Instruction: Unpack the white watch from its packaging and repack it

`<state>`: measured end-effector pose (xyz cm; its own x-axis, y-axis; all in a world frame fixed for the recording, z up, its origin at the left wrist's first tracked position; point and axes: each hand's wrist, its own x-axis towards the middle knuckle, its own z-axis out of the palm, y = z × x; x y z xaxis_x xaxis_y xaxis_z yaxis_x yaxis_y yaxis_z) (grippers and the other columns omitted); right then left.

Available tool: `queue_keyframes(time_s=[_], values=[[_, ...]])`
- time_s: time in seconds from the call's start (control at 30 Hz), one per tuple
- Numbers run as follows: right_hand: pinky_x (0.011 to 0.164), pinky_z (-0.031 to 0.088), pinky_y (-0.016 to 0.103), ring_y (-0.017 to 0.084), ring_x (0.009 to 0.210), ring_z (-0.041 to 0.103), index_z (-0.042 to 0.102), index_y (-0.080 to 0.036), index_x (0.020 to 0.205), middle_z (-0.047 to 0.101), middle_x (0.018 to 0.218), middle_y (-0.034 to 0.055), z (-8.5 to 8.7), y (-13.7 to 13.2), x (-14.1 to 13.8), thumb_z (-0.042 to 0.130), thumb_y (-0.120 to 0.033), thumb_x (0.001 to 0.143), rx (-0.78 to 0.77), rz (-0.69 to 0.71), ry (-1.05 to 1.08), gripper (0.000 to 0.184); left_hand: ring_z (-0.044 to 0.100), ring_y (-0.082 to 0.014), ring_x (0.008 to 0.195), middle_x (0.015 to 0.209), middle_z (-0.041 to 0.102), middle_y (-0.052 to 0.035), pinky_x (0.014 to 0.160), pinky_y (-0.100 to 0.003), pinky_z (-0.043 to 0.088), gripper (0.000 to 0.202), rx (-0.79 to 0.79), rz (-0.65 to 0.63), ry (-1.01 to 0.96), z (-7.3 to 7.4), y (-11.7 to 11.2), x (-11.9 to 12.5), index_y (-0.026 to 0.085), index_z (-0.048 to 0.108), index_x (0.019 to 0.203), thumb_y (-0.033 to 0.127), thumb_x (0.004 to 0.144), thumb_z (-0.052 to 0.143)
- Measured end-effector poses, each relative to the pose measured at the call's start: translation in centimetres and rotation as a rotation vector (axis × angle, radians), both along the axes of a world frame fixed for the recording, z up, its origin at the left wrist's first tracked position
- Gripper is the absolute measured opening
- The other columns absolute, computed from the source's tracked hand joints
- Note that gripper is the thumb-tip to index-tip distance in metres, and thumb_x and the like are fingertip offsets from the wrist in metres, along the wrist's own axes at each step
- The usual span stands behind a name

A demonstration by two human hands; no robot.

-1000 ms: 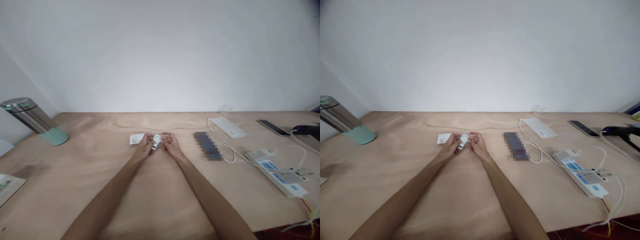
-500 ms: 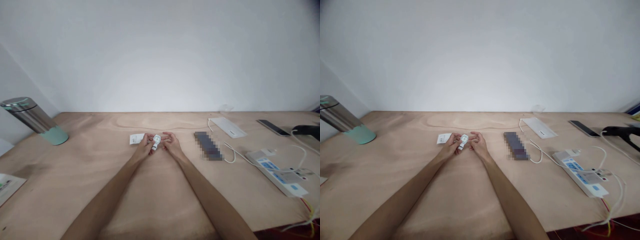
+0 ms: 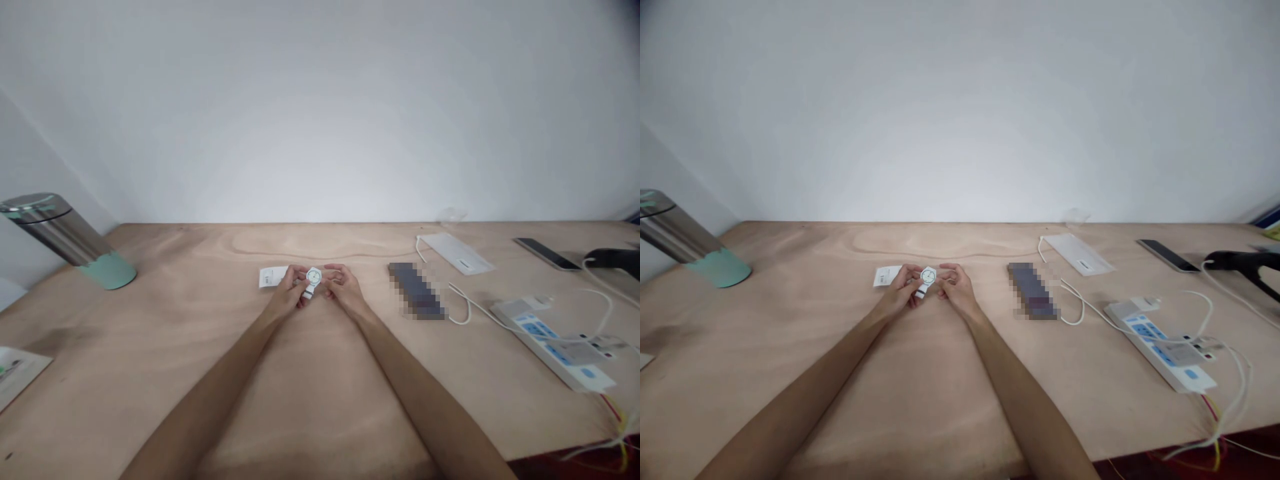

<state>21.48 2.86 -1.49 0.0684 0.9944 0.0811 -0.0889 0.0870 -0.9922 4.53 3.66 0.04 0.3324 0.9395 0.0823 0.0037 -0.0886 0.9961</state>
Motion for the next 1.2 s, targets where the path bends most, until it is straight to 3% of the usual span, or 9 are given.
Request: queue_keyframes(time_s=[0.3,0.43,1.2], values=[[0.042,0.044,0.021,0.006,0.045,0.051,0.062,-0.021,0.101,0.065,0.088,0.0018,0.3,-0.1,-0.2,0.068,-0.034,0.07,-0.012,0.008,-0.007,0.035,0.05,-0.004,0.04,0.077,0.054,0.0042,0.035,-0.015,0.038,0.031,-0.038,0.004,-0.065,0.1,0.2,-0.2,0.021,0.045,0.104,0.036,0.08,0.059],[0.043,0.044,0.021,0.007,0.045,0.051,0.063,-0.02,0.099,0.067,0.083,0.0026,0.4,-0.1,-0.2,0.065,-0.036,0.073,-0.034,0.011,-0.024,0.03,0.05,-0.0045,0.04,0.076,0.055,0.0046,0.035,-0.015,0.038,0.035,-0.047,-0.011,-0.093,0.3,0.2,-0.1,0.021,0.045,0.104,0.038,0.078,0.061],[0.042,0.043,0.02,0.006,0.045,0.05,0.056,-0.019,0.101,0.063,0.079,-0.0023,1.0,-0.3,0.0,0.074,-0.031,0.062,-0.04,0.053,0.086,0.044,0.05,-0.0053,0.041,0.076,0.055,0.0038,0.036,-0.017,0.037,0.035,-0.043,-0.016,-0.092,0.6,-0.1,-0.2,0.021,0.048,0.101,0.041,0.077,0.063]])
